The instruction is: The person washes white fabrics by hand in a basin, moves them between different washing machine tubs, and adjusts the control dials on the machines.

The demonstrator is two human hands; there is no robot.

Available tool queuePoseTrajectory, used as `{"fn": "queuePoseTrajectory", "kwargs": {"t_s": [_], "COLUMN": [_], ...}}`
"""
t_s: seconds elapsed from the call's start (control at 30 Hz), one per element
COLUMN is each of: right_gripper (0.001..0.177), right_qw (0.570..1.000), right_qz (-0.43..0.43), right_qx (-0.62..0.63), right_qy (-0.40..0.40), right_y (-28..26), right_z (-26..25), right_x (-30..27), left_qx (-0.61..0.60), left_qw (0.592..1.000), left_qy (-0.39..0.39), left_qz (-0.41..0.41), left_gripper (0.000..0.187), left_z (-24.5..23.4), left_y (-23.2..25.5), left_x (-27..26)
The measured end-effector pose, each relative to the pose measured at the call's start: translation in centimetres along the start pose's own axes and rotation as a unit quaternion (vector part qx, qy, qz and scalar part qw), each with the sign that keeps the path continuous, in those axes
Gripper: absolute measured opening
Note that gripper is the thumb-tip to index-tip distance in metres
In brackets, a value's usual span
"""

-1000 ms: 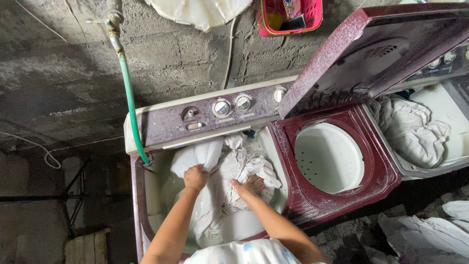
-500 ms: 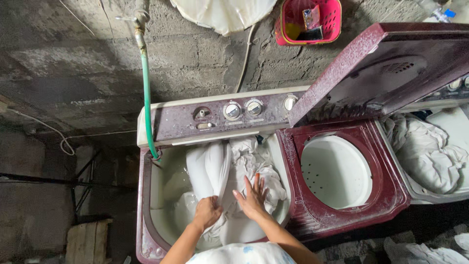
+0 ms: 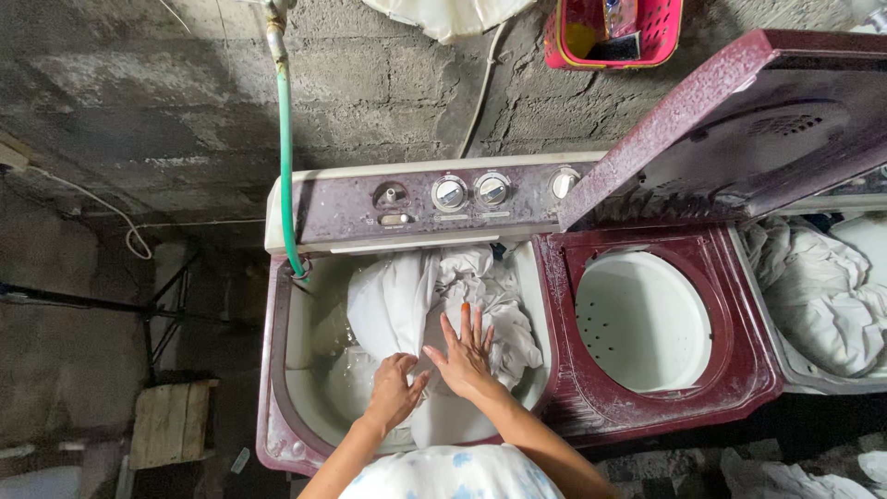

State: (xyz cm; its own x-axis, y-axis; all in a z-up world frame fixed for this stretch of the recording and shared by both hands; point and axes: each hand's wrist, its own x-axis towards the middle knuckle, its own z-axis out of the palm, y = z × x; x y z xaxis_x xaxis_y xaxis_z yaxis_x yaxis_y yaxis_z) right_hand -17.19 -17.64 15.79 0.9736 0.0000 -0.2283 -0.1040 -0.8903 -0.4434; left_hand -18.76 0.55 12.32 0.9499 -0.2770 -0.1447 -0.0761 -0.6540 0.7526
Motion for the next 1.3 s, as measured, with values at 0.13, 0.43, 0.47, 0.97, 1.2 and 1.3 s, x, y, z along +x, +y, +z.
{"fn": "queuePoseTrajectory", "kwargs": {"t_s": [0.13, 0.43, 0.47, 0.97, 1.2, 1.3], "right_gripper": [0.081, 0.082, 0.082, 0.083, 0.086, 0.088], "right_qw": [1.0, 0.999, 0.999, 1.0, 0.999, 0.999], "right_qz": [0.023, 0.015, 0.017, 0.004, 0.011, 0.015], "right_qx": [-0.002, -0.034, -0.036, -0.03, -0.037, -0.038], "right_qy": [-0.012, 0.024, 0.023, -0.004, -0.029, -0.034], "right_y": [1.3, 3.2, 3.3, 3.8, 4.2, 4.3], "right_z": [-0.1, -0.5, -0.6, -0.5, -0.2, -0.1], "right_x": [-1.2, -2.4, -2.4, -1.7, -1.8, -1.9], "left_qx": [0.005, 0.028, 0.011, 0.013, 0.103, 0.128], "left_qw": [1.0, 0.987, 0.987, 1.0, 0.986, 0.972], "left_qy": [0.0, 0.155, 0.163, 0.011, -0.124, -0.197], "left_qz": [0.003, -0.017, -0.014, 0.008, 0.032, -0.005], "left_gripper": [0.049, 0.033, 0.03, 0.041, 0.056, 0.061], "left_z": [-0.3, -3.4, -3.8, -1.3, 3.1, 4.2], "left_y": [1.4, 6.1, 6.5, 5.1, 0.7, -0.5], "left_x": [0.2, 0.6, 0.6, 1.3, 1.0, 0.9]}}
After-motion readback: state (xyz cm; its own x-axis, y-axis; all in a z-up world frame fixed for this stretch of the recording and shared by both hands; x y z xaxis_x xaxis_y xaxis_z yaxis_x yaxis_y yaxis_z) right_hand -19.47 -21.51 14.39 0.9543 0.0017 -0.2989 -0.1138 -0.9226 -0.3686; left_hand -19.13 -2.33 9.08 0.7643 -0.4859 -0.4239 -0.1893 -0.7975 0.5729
